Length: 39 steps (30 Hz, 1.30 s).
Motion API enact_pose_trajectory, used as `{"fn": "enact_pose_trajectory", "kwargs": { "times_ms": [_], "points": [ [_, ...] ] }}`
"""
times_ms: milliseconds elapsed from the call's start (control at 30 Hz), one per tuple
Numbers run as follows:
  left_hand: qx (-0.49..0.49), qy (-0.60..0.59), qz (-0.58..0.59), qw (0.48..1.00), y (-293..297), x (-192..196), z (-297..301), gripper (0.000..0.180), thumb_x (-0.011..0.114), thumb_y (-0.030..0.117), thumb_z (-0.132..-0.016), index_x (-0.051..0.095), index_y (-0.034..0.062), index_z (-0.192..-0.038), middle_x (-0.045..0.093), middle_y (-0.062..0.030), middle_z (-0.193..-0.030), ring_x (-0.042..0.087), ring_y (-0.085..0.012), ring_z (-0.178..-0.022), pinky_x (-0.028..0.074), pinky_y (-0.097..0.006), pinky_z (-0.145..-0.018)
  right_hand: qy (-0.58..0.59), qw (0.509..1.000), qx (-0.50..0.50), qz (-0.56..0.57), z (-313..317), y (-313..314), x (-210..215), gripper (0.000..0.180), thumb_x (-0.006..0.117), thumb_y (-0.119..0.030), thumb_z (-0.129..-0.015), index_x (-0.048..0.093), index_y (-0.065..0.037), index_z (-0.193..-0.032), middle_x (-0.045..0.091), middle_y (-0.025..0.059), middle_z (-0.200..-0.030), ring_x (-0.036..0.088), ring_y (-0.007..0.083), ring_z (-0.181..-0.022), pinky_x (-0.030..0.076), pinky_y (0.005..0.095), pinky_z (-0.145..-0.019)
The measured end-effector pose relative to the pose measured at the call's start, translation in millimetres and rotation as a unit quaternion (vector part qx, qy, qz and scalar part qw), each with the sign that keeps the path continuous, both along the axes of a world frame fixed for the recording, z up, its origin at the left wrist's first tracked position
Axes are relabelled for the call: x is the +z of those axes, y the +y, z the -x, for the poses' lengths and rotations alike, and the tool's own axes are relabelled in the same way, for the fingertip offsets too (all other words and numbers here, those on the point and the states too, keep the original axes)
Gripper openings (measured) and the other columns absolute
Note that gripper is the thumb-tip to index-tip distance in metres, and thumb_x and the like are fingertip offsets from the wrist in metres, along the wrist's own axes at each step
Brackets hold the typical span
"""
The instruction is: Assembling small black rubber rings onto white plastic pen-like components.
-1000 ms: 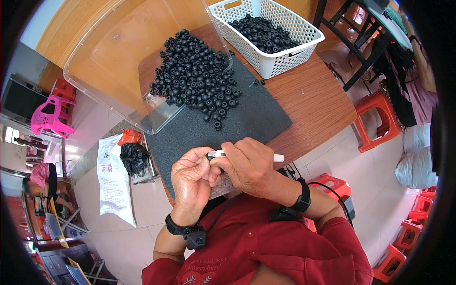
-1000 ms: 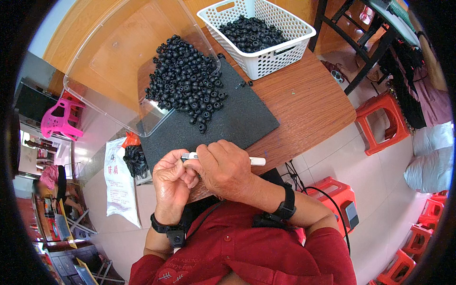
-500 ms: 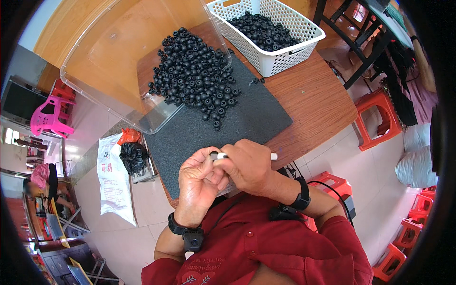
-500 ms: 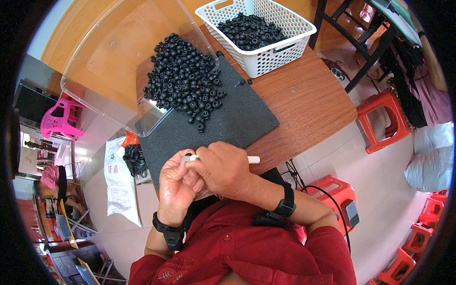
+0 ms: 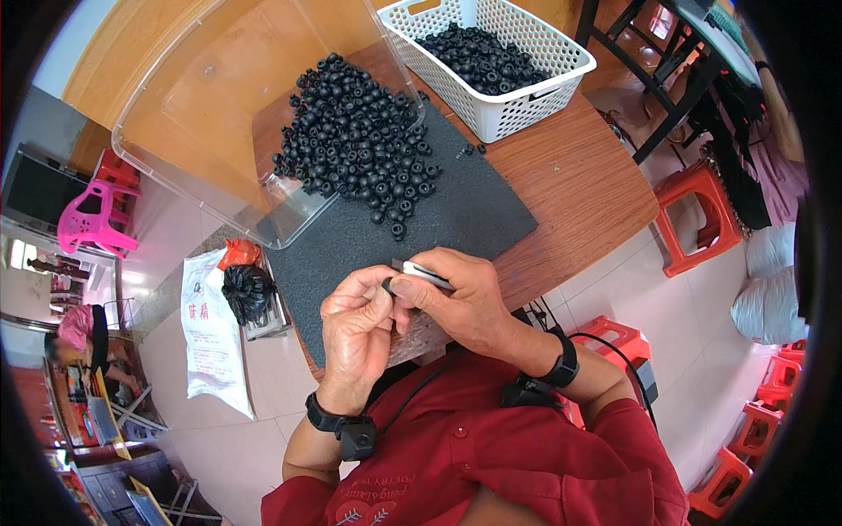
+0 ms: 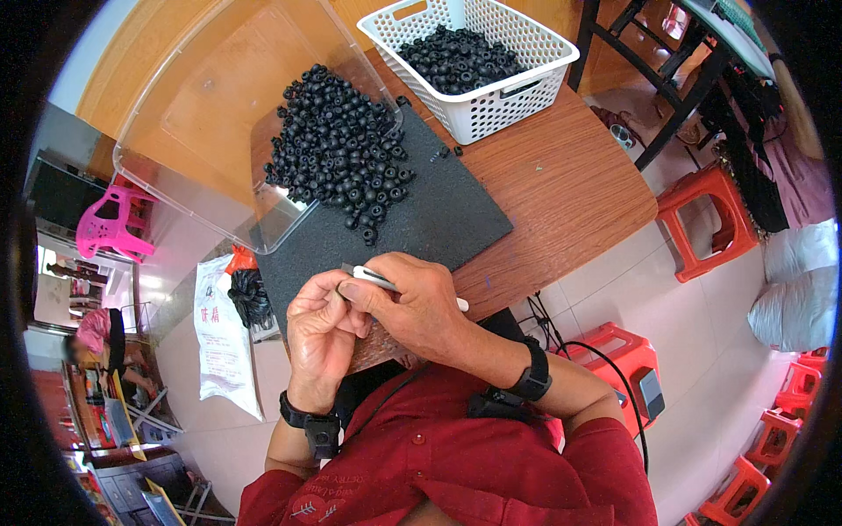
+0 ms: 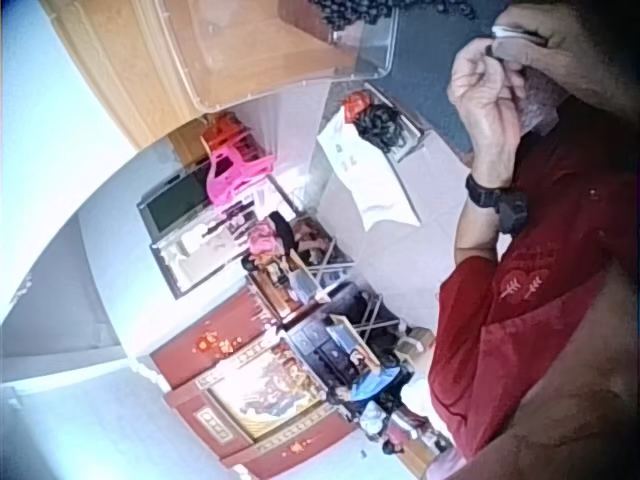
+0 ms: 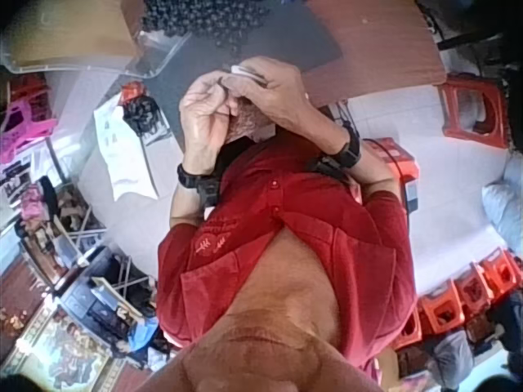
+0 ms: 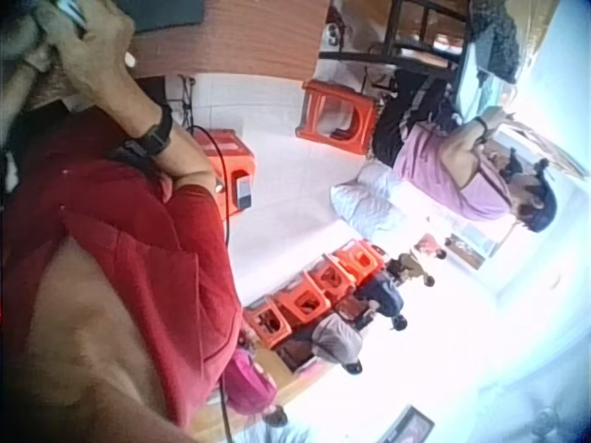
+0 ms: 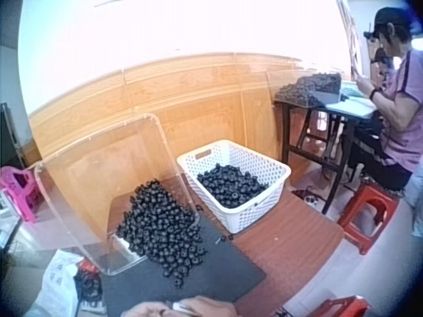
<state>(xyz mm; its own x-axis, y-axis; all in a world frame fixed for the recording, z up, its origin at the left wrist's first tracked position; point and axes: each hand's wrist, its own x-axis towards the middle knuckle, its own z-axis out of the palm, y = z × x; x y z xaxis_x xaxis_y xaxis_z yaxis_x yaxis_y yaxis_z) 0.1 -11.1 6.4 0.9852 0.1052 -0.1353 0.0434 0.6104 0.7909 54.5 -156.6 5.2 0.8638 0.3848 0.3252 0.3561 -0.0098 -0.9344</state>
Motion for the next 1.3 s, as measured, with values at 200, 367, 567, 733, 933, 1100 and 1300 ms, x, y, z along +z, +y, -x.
{"fn": "enact_pose_trajectory", "kwargs": {
  "times_ms": [200, 367, 567, 733, 933, 1100, 1300],
  "points": [
    [0.003, -0.004, 0.040, 0.999, -4, 2, -1, 0.025, 0.062, 0.014, -0.088, 0.058, -0.0050, -0.104, 0.063, -0.0122, -0.083, 0.056, -0.0163, -0.060, 0.047, -0.028, -0.052, 0.057, 0.998, 0.010, -0.030, 6, 1, 0, 0.017, 0.067, -0.015, -0.086, 0.063, 0.002, -0.089, 0.062, 0.0087, -0.076, 0.057, 0.0119, -0.068, 0.045, 0.0267, -0.059],
    [-0.042, 0.059, 0.096, 0.993, 6, 0, -1, 0.023, 0.062, 0.018, -0.088, 0.057, -0.0036, -0.096, 0.063, -0.0135, -0.082, 0.058, -0.0188, -0.061, 0.046, -0.029, -0.051, 0.004, 0.999, -0.044, 0.002, 1, -4, -9, 0.016, 0.068, -0.013, -0.083, 0.063, 0.001, -0.085, 0.061, 0.0103, -0.073, 0.058, 0.0170, -0.064, 0.045, 0.0301, -0.056],
    [0.006, 0.105, 0.021, 0.994, 21, -1, -24, 0.014, 0.058, 0.011, -0.083, 0.058, -0.0009, -0.091, 0.064, -0.0147, -0.081, 0.062, -0.0221, -0.063, 0.044, -0.030, -0.048, 0.012, 0.995, -0.095, 0.006, -8, -15, -8, 0.014, 0.069, -0.011, -0.080, 0.061, 0.000, -0.080, 0.059, 0.0134, -0.069, 0.058, 0.0242, -0.058, 0.043, 0.0337, -0.052],
    [-0.014, 0.124, -0.093, 0.988, 34, 3, -46, 0.009, 0.066, 0.009, -0.083, 0.060, 0.0014, -0.084, 0.059, -0.0048, -0.071, 0.054, -0.0100, -0.057, 0.040, -0.021, -0.050, 0.020, 0.996, -0.083, -0.006, -9, -17, -10, 0.015, 0.070, -0.012, -0.080, 0.061, 0.000, -0.081, 0.058, 0.0127, -0.069, 0.057, 0.0231, -0.059, 0.043, 0.0335, -0.053],
    [0.082, -0.018, -0.534, 0.841, 15, -25, -62, 0.021, 0.075, 0.015, -0.077, 0.060, 0.0011, -0.082, 0.058, -0.0045, -0.067, 0.053, -0.0127, -0.056, 0.044, -0.025, -0.054, 0.009, 0.996, -0.089, -0.015, -10, -20, -9, 0.016, 0.069, -0.013, -0.080, 0.060, 0.000, -0.081, 0.057, 0.0126, -0.068, 0.056, 0.0224, -0.058, 0.043, 0.0332, -0.053],
    [0.070, -0.028, -0.736, 0.673, 1, -16, -68, 0.027, 0.076, 0.019, -0.072, 0.061, 0.0002, -0.082, 0.060, -0.0111, -0.072, 0.060, -0.0228, -0.060, 0.047, -0.035, -0.056, 0.003, 0.996, -0.089, -0.011, -11, -22, -11, 0.016, 0.069, -0.013, -0.080, 0.060, 0.000, -0.082, 0.057, 0.0128, -0.069, 0.056, 0.0222, -0.058, 0.043, 0.0329, -0.053],
    [0.053, -0.044, -0.753, 0.655, 5, -20, -71, 0.026, 0.074, 0.019, -0.074, 0.061, -0.0018, -0.083, 0.062, -0.0136, -0.074, 0.061, -0.0258, -0.061, 0.048, -0.037, -0.057, -0.003, 0.997, -0.082, -0.002, -10, -25, -11, 0.016, 0.068, -0.013, -0.082, 0.061, 0.001, -0.086, 0.058, 0.0102, -0.072, 0.055, 0.0165, -0.062, 0.043, 0.0297, -0.055]
  ]
}}
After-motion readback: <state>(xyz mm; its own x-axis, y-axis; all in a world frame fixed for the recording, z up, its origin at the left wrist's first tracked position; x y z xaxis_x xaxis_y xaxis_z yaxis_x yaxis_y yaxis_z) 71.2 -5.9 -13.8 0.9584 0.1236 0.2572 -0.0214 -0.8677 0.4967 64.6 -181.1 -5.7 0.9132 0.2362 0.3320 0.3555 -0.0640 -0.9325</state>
